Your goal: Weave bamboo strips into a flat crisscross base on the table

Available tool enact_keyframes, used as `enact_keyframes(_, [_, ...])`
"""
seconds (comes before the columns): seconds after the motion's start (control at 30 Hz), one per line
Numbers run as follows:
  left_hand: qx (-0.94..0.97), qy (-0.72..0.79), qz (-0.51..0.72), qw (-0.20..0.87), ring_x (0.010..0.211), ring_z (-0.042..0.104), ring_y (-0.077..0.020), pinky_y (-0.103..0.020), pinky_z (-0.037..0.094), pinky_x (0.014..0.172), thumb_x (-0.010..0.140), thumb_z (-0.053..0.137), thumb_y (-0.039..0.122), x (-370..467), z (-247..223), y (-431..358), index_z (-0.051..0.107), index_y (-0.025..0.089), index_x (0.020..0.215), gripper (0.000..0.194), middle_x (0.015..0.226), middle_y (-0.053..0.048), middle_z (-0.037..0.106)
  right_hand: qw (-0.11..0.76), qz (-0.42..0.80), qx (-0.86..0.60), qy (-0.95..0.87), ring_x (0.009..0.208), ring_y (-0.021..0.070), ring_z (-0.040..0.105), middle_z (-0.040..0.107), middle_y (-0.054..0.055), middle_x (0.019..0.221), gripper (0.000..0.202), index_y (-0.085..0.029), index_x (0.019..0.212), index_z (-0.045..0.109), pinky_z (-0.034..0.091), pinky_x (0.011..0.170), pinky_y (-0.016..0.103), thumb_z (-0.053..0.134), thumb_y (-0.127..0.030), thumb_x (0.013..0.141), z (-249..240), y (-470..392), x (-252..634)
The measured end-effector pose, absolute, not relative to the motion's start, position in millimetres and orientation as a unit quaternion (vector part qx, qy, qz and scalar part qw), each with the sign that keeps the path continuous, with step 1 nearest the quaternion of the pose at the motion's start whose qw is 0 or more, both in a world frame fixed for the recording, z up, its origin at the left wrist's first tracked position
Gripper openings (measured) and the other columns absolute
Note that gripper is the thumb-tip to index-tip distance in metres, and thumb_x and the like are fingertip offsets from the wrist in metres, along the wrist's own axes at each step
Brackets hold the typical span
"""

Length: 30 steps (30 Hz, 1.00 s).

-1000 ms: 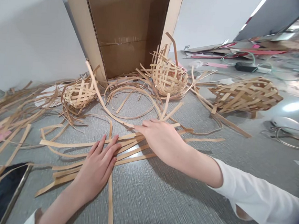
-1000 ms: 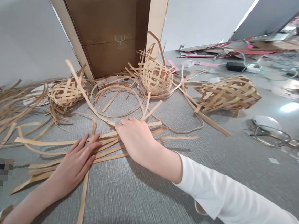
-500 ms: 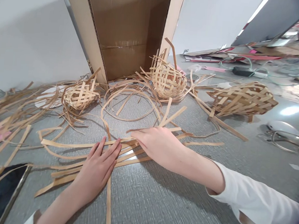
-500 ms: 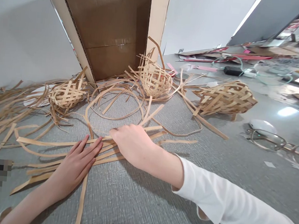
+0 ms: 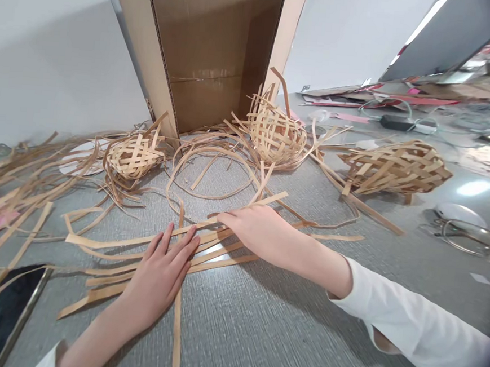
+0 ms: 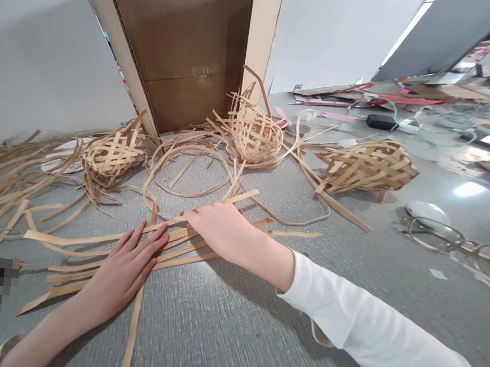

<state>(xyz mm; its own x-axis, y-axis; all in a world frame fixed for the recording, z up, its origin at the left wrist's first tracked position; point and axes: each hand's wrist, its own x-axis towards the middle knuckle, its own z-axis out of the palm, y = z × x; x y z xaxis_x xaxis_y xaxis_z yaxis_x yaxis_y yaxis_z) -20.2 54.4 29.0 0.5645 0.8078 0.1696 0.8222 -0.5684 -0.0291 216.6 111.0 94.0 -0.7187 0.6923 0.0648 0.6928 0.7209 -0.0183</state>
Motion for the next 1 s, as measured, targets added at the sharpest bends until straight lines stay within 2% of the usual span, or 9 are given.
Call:
enact_keyframes(0.27, [-0.885,-0.456,-0.073,0.049,0.139,0.022,-0.0350,-0.055,0.038,0.100,0.098,0.028,0.024,-19.5,29.9,54.1,0.049,0.024,0.131,0.039,0.147,-0.003,0.039,0.025,-0.008,-0.341,-0.940,0.074,0.0162,0.059,0.061,0.005,0.083,0.027,-0.015,0.103,0.058,0.035,0.060,0.025,0.052,0.000,0.081,95.0,115.2,221.8])
enact_keyframes(0.5, [-0.889,-0.453,-0.052,0.043,0.137,0.023,-0.0378,-0.056,0.039,0.099,0.097,0.028,0.022,-20.0,32.0,54.7,0.048,0.024,0.132,0.040,0.148,-0.002,0.037,0.021,-0.080,-0.294,-0.952,0.086,0.0204,0.057,0.060,0.006,0.088,0.033,-0.012,0.100,0.058,0.039,0.070,0.029,0.063,0.002,0.070,91.1,114.8,217.2])
enact_keyframes(0.73, [-0.890,-0.448,-0.049,0.067,0.138,0.018,-0.0384,-0.055,0.037,0.100,0.097,0.027,0.020,-20.8,30.8,54.6,0.043,0.026,0.137,0.044,0.150,-0.001,0.033,-0.009,-0.147,-0.306,-0.941,0.072,0.0172,0.059,0.060,0.007,0.096,0.031,-0.013,0.107,0.054,0.039,0.066,0.030,0.053,0.001,0.079,95.8,112.5,214.6])
enact_keyframes(0.87, [-0.892,-0.441,-0.047,0.089,0.139,0.018,-0.0359,-0.051,0.035,0.101,0.096,0.028,0.018,-22.1,27.3,55.0,0.035,0.024,0.143,0.048,0.150,-0.002,0.033,0.028,-0.118,-0.303,-0.945,0.080,0.0191,0.060,0.062,0.005,0.092,0.027,-0.015,0.105,0.055,0.041,0.070,0.030,0.053,-0.001,0.081,101.1,110.5,216.9])
enact_keyframes(1.0, [-0.891,-0.437,-0.046,0.112,0.139,0.018,-0.0346,-0.047,0.033,0.103,0.096,0.028,0.017,-23.0,25.3,55.1,0.029,0.023,0.145,0.050,0.151,0.000,0.031,0.034,-0.162,-0.307,-0.937,0.083,0.0198,0.060,0.064,0.005,0.087,0.023,-0.016,0.106,0.058,0.042,0.079,0.034,0.051,-0.006,0.086,113.4,111.0,222.0])
